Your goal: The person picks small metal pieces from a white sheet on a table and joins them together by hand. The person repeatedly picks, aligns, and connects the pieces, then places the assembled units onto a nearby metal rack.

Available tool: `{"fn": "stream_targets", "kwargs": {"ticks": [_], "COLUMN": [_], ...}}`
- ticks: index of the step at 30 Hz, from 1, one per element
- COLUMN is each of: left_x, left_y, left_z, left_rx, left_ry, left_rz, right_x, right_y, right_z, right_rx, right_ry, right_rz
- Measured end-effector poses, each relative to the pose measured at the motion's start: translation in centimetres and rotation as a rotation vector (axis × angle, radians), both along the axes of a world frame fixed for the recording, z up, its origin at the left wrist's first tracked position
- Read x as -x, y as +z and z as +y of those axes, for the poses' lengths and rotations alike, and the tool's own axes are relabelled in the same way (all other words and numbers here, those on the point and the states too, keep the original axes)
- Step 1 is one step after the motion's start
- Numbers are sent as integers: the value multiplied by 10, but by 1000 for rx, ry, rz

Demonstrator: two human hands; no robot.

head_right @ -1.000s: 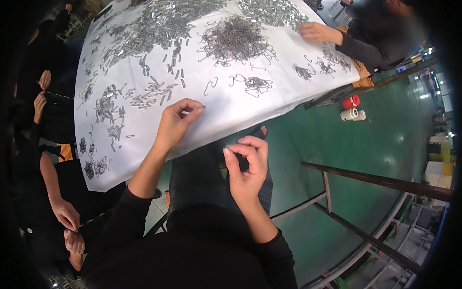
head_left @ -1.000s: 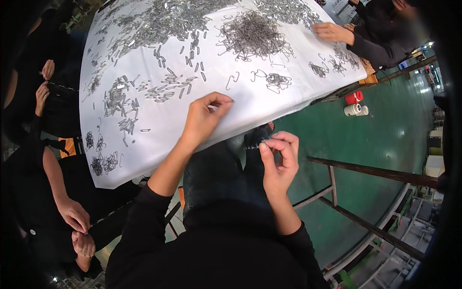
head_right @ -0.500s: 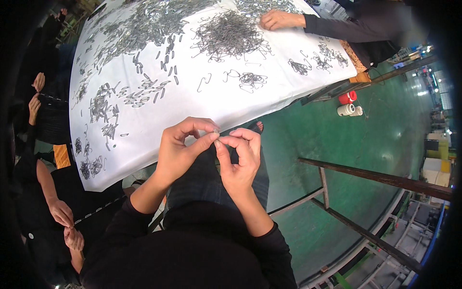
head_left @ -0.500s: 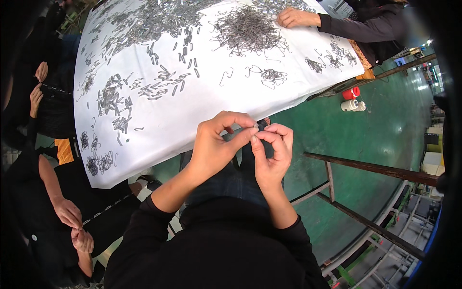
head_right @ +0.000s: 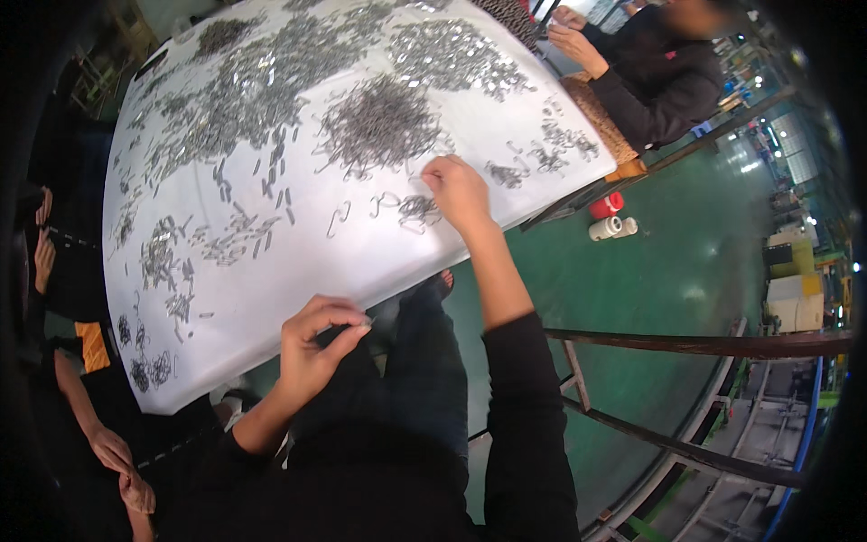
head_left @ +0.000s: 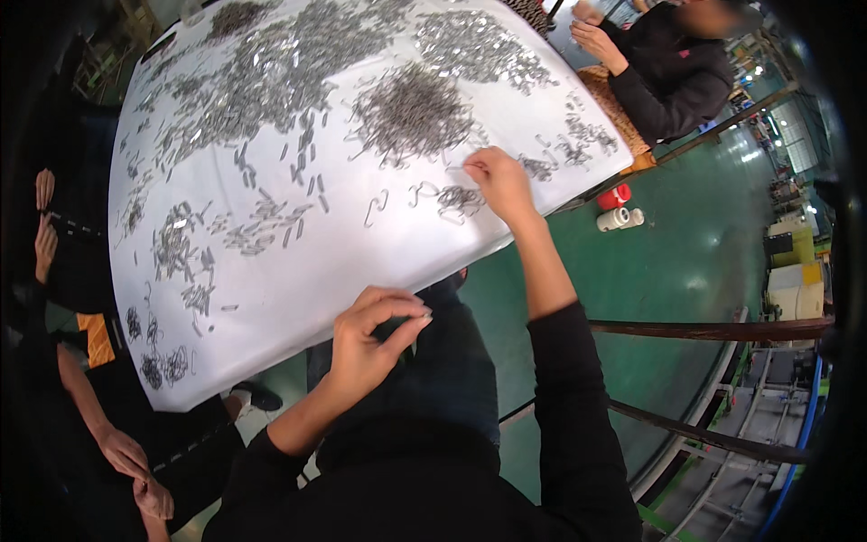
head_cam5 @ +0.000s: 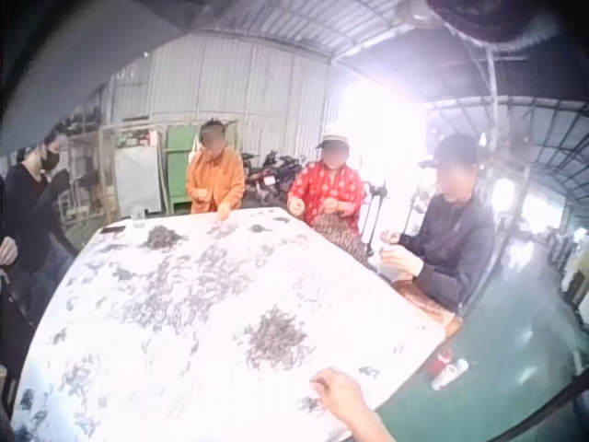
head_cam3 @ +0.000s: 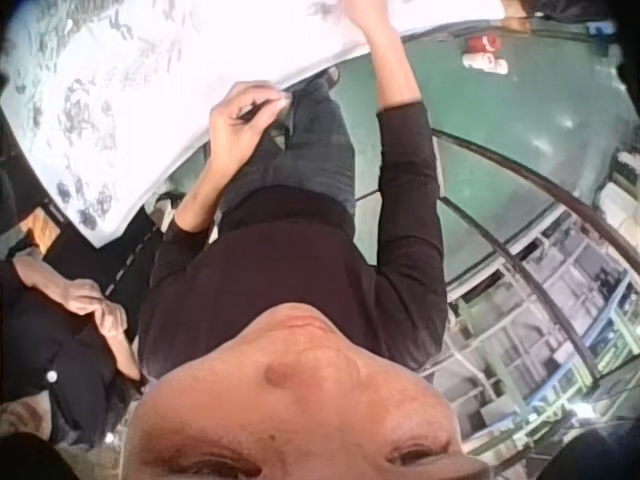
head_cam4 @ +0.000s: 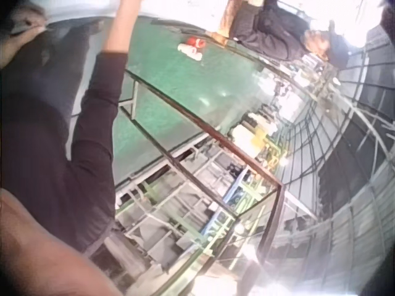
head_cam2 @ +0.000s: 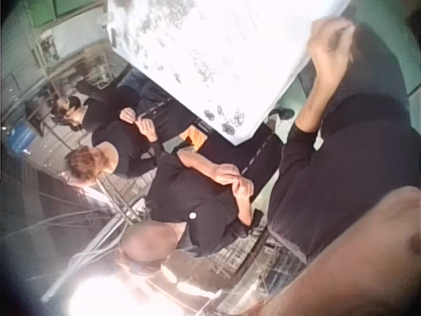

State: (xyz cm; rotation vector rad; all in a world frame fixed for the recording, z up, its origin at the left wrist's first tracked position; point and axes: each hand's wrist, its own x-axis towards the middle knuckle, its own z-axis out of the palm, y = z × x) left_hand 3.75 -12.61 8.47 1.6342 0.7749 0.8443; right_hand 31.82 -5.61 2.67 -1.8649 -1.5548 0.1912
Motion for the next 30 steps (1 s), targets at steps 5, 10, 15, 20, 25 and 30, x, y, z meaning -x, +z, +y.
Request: {"fn": "stream_targets", "kwargs": {"ticks": [5,10,15,20,25,30], "left_x": [8,8,5,0,-2,-6], "left_y": [-1,-9,-14,0,2,6], "left_z": [-5,7,4,-1,-6,-9], "left_rx": [-111,-29,9,-32,-95,-108], "left_ry": [29,3,-45,17,-18,-36], "left_rz": [67,-19,-23,-51,-76,-123], "right_x": [-9,20,48,103,131,148], "right_y": [-40,-21,17,66,89,84], "right_z": [68,55,-34,-120,-160,-159], "right_rx": [476,404,87,-30,-40,-195], "right_ry": [33,55,187,119,-12,-76], "right_rz": [-461,-296,712,1282,1314,1288]}}
